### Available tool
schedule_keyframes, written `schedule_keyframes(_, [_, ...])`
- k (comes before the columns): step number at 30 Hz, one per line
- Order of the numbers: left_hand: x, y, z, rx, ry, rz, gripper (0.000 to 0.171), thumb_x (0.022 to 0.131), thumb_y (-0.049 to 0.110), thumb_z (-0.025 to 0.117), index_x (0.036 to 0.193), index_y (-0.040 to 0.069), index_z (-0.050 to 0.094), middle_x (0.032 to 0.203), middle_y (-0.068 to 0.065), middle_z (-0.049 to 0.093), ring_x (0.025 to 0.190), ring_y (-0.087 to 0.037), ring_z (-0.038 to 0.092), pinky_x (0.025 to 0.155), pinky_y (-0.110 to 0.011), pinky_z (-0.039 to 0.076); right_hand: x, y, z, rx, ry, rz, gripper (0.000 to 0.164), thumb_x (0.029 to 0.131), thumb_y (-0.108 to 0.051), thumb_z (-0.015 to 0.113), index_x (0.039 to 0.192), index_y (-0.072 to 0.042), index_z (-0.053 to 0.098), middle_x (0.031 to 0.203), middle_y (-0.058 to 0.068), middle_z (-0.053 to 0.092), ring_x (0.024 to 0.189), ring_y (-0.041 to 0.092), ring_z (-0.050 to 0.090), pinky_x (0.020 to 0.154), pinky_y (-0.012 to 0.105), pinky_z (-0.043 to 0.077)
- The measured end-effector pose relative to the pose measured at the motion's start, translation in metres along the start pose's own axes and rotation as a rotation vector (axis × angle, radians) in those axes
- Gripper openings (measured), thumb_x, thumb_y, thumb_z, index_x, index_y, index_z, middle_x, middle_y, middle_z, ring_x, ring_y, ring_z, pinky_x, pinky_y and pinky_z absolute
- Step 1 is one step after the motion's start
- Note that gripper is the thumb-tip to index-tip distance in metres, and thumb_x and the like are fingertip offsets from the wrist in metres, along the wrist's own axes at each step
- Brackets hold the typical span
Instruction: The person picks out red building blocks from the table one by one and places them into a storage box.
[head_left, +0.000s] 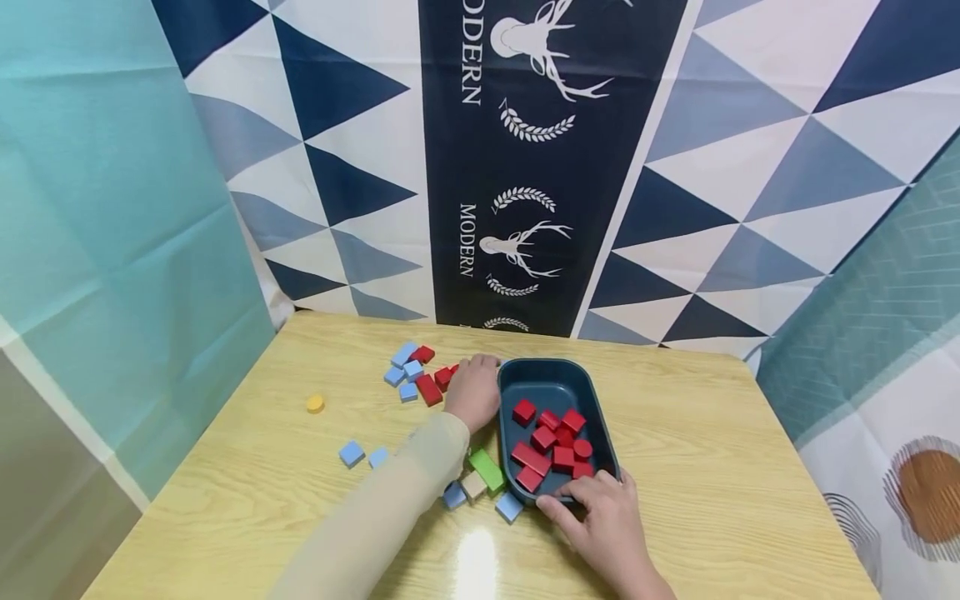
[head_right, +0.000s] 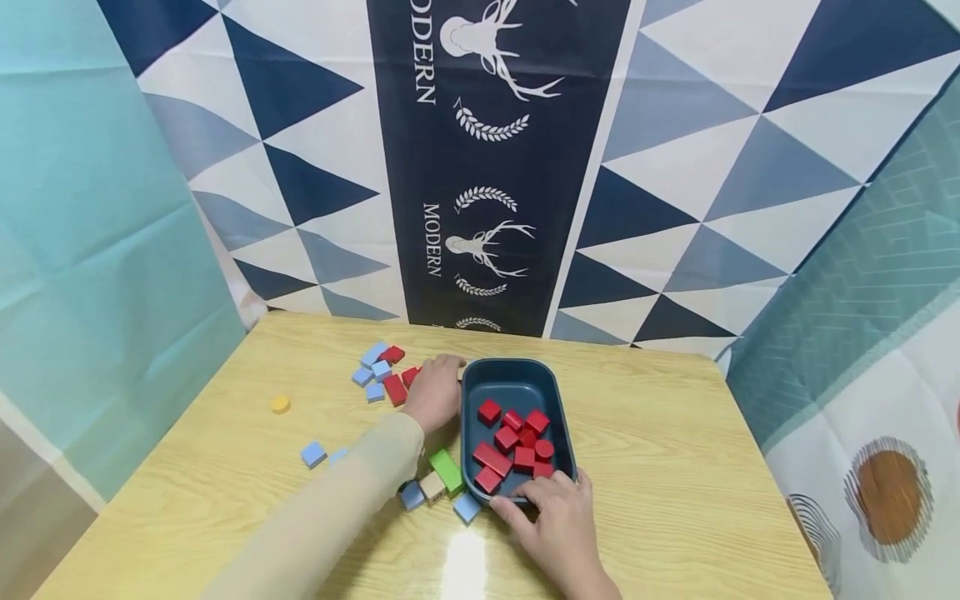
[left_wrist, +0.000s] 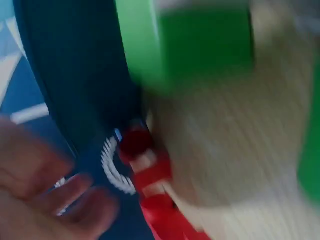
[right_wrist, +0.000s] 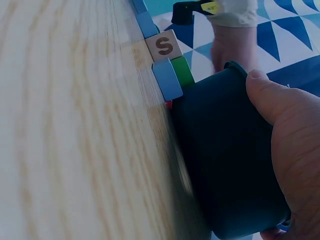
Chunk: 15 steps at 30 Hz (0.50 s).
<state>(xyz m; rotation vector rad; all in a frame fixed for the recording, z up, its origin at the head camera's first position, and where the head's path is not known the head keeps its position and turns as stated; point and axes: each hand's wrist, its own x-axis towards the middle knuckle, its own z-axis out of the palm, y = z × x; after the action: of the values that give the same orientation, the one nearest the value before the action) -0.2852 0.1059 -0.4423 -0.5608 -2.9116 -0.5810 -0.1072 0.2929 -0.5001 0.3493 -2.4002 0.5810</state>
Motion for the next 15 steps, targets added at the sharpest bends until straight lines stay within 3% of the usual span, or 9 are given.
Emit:
schedule_keyframes(3, [0.001,-0.009,0.002,0.049,-0.154,-0.031,0.039,0.110,0.020,0.054,0.146,0.009,0.062,0.144,-0.015,0.067,0.128,-0.036,0.063,0.103,-0.051,0.060,-0.001,0.001,-0.001,0.000,0.010,0.007,0.023,0.074,-0.037,0.095,0.075,-0.028,0.075,0.072,-0.014,0.072,0.075,0.002,0.050,0.093,0.063,0.040])
schedule_keyframes(5, [0.002,-0.012,0.005,0.056,-0.219,-0.026,0.040,0.112,0.023,0.051,0.148,0.010,0.061,0.142,-0.016,0.067,0.128,-0.037,0.063,0.100,-0.053,0.061,-0.001,0.002,-0.001,-0.003,0.011,0.004,0.023,0.074,-0.037,0.095,0.075,-0.027,0.075,0.072,-0.014,0.071,0.075,0.002,0.050,0.093,0.060,0.039])
schedule_keyframes(10, [0.005,-0.016,0.017,0.080,-0.193,-0.019,0.033,0.114,0.017,0.048,0.141,0.008,0.066,0.132,-0.018,0.070,0.119,-0.035,0.066,0.095,-0.050,0.063,-0.001,0.002,0.000,-0.016,0.002,-0.002,0.023,0.075,-0.040,0.095,0.076,-0.028,0.075,0.072,-0.016,0.070,0.076,0.000,0.048,0.092,0.056,0.038])
schedule_keyframes(15, [0.003,-0.023,0.018,0.127,-0.155,0.027,0.019,0.104,0.013,0.066,0.121,0.006,0.073,0.112,-0.015,0.073,0.105,-0.033,0.070,0.091,-0.047,0.063,-0.001,0.002,-0.001,-0.015,0.002,0.004,0.024,0.075,-0.039,0.095,0.075,-0.027,0.075,0.071,-0.017,0.069,0.076,0.000,0.048,0.093,0.057,0.039])
